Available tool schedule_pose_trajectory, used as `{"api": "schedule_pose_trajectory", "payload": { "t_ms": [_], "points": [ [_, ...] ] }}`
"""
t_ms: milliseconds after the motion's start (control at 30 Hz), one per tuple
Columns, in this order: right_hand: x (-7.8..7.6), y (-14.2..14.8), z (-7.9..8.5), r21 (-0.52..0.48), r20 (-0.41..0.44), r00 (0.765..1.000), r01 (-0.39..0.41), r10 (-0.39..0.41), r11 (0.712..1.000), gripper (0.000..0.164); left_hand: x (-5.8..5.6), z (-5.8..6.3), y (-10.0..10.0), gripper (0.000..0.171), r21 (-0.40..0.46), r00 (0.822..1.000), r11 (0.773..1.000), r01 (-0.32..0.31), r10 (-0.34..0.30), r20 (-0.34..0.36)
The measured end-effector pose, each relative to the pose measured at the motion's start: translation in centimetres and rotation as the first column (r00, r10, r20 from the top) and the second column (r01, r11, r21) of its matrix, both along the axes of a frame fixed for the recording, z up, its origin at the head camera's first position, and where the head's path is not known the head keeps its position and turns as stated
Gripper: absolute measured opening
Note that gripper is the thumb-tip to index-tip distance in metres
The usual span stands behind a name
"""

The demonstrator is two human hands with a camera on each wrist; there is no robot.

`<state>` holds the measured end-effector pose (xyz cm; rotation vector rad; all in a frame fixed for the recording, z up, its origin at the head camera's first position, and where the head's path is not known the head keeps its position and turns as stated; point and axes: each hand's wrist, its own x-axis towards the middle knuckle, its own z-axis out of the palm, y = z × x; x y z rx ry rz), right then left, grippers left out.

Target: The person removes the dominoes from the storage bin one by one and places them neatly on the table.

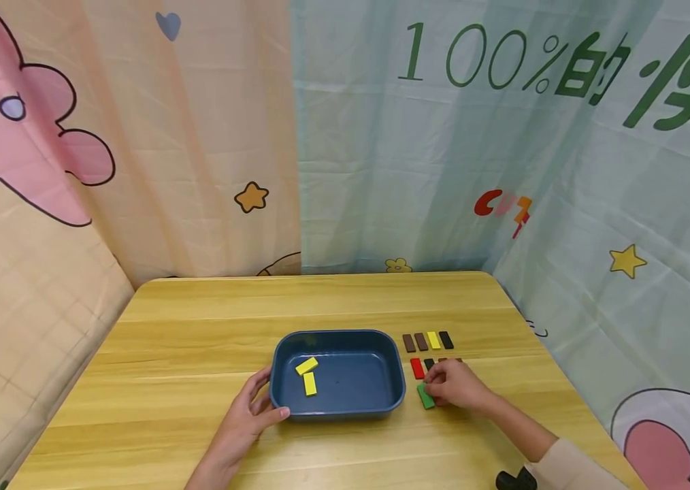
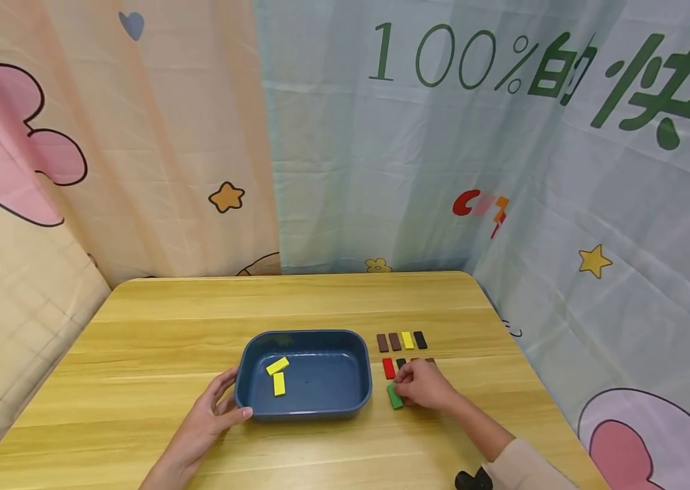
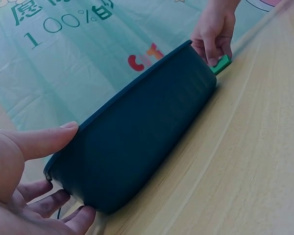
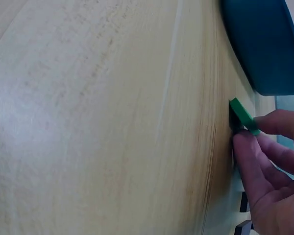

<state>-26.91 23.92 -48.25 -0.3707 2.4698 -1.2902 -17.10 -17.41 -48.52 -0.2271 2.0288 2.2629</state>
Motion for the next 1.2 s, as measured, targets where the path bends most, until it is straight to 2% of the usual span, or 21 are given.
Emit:
{"api": "schedule_pose_trajectory", "payload": {
  "t_ms": [233, 467, 800, 967, 1200],
  "points": [
    [0.2, -0.1, 0.4, 0.116, -0.095, 0.995, 0.004, 0.007, 0.993, 0.007, -0.1, -0.1, 0.0, 0.083, 0.007, 1.0, 1.0, 0.006, -0.006, -0.007],
    [-0.1, -0.2, 0.6, 0.158, -0.135, 0.991, 0.003, 0.019, 0.987, 0.008, -0.1, -0.1, 0.0, 0.084, 0.005, 1.0, 1.0, 0.004, -0.004, -0.003],
    [-1.0, -0.7, 2.6, 0.22, -0.194, 0.978, -0.033, 0.077, 0.975, 0.006, 0.1, 0.1, 0.0, 0.085, -0.011, 1.0, 1.0, 0.003, -0.002, 0.008],
    [-1.9, -1.6, 3.8, 0.229, -0.239, 0.961, -0.087, 0.142, 0.97, 0.005, 0.1, 0.1, -0.1, 0.084, -0.019, 1.0, 1.0, -0.001, 0.001, 0.015],
    [-3.0, -3.0, 5.2, 0.23, -0.327, 0.914, -0.169, 0.239, 0.958, 0.011, 0.1, 0.1, 0.0, 0.084, -0.014, 1.0, 1.0, 0.001, -0.001, 0.01]
  ]
}}
